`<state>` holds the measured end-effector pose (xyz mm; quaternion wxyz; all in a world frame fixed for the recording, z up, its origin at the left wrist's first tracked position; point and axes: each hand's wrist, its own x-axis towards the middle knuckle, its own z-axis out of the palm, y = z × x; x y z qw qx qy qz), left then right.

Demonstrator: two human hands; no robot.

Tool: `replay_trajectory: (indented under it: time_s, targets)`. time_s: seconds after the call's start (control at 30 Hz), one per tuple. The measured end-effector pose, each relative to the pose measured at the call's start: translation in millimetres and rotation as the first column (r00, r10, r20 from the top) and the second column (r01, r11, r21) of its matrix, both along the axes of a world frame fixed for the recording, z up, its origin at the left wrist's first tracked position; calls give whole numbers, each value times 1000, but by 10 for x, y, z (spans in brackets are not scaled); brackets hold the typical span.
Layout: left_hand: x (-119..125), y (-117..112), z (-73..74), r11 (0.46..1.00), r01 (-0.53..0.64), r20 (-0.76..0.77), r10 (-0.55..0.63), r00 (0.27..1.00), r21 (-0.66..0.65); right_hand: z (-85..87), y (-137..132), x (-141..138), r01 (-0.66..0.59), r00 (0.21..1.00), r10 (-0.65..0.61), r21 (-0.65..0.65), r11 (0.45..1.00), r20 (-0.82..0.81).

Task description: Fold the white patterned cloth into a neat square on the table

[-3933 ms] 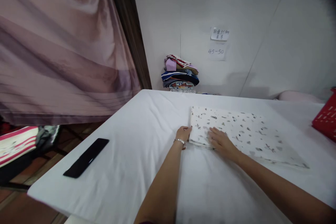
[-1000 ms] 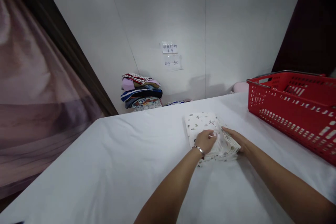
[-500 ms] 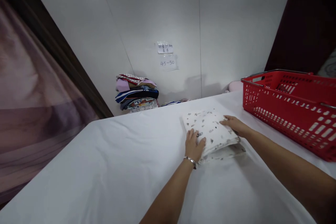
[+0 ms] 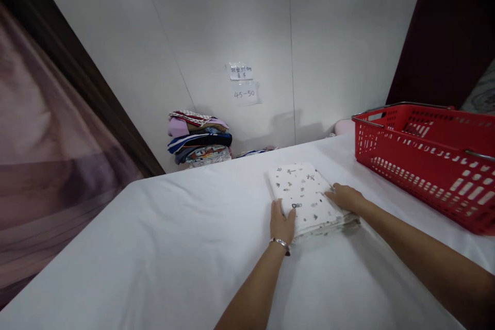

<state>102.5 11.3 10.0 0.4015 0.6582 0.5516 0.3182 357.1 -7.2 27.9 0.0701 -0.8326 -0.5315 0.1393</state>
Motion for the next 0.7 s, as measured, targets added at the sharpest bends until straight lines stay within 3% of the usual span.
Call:
replay_trajectory:
  time_s: [0.13,0.3,0.37,0.47,0.53,0.57,0.6,0.63,0.7]
  targets:
    - [17,14,62,995,-43,-32,41,999,-87,3,-89,-33,65,998,-64,-35,997,23]
    - [78,115,165,985,-9,-107,-10,994,-170,135,-56,-95,50,994,-52,-27,998,-92]
    - [8,236,259,985,22,-87,-38,996,-173,178,-117,-232,40,992,-42,-22,999,-120]
    - [-326,525,465,997,69,-184,-75,980,-35,161,-431,-664,-20,956,13,-23,1000,-293]
    - [-673,729,595,987,162,-310,-152,938,6,103,-739,-1015,-105,717,27,-70,992,-697]
    - [-857,811,641,977,213,-406,-194,893,1,69,-882,-1161,-179,581,30,-92,980,-813]
    - [-1031,871,670,978,207,-439,-188,878,-5,40,-992,-1266,-242,503,20,-118,963,-864]
    - [-1184,904,680,981,195,-460,-178,870,-12,17,-1057,-1319,-273,476,39,-105,956,-879]
    - [-1395,888,648,986,164,-495,-146,857,-6,10,-1019,-1259,-213,565,121,-2,977,-816]
